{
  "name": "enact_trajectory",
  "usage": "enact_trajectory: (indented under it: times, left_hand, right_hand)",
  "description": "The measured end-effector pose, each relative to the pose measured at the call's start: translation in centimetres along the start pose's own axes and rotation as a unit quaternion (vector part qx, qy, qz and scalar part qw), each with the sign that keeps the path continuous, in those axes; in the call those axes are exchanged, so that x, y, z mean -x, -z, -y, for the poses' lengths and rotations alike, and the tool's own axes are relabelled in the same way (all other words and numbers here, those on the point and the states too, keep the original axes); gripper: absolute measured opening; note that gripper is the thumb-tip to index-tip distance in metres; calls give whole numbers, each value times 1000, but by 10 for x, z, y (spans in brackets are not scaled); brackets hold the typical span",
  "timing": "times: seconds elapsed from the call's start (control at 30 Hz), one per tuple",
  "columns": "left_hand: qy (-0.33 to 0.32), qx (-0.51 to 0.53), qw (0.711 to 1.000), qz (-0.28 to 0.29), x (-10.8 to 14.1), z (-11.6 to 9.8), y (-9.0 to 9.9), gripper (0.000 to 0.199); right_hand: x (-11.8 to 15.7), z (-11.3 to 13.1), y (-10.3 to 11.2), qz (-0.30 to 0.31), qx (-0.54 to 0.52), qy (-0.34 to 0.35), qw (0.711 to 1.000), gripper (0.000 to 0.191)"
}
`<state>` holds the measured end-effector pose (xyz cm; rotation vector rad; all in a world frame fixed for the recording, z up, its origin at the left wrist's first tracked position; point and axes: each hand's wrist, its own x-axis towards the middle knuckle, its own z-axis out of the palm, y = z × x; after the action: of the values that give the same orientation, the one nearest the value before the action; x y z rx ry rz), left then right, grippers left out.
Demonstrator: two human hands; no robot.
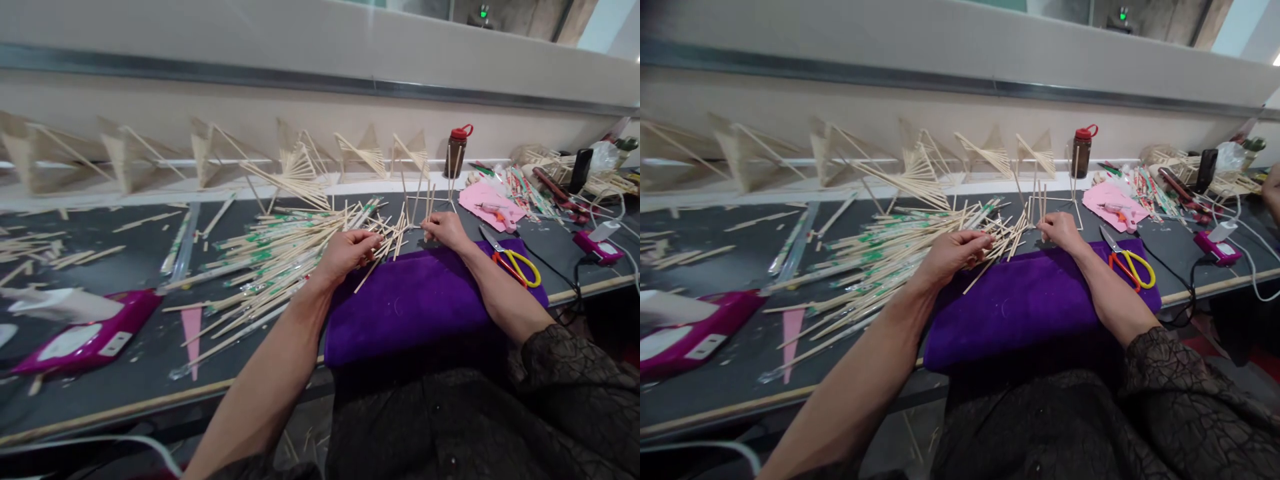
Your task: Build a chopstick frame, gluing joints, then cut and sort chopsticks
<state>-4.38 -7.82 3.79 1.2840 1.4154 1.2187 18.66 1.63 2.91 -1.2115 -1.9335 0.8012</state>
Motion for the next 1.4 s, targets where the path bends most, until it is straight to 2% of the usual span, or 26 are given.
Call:
enact_trajectory:
  times: [0.1, 0.17, 0.3, 0.4, 0.47, 0.73, 0.93, 1.07, 1.2, 1.4]
  left_hand:
    - [-13, 12, 1000, -13, 2, -3, -1, 24]
    - [-27, 45, 999, -11, 5, -6, -4, 28]
    - [-19, 132, 990, 36, 11, -11, -12, 40]
    - [-8, 170, 983, 69, 11, -12, -15, 45]
    - [-4, 191, 979, 73, 9, -10, -14, 47]
    - [3, 206, 976, 71, 5, -4, -14, 37]
    - [20, 235, 972, -11, 2, -12, -5, 25]
    - [21, 257, 965, -45, -3, -13, 1, 19]
    - [23, 238, 969, -58, -4, -9, 0, 24]
    - [19, 227, 972, -56, -1, -9, -1, 35]
  right_hand:
    - [7, 13, -1, 31, -50, 9, 998, 23]
    - [15, 25, -4, 112, -117, 0, 987, 23]
    - [32, 47, -15, 281, -191, 3, 940, 27]
    - [40, 54, -23, 350, -189, -2, 917, 29]
    - [42, 55, -26, 370, -178, -9, 912, 27]
    - [44, 53, -35, 364, -138, -21, 921, 23]
    - [43, 52, -31, 326, -198, -19, 924, 41]
    - [41, 51, -29, 318, -220, -25, 922, 43]
    - [41, 47, -35, 324, -186, -11, 928, 33]
    - [41, 46, -42, 299, -162, -14, 940, 26]
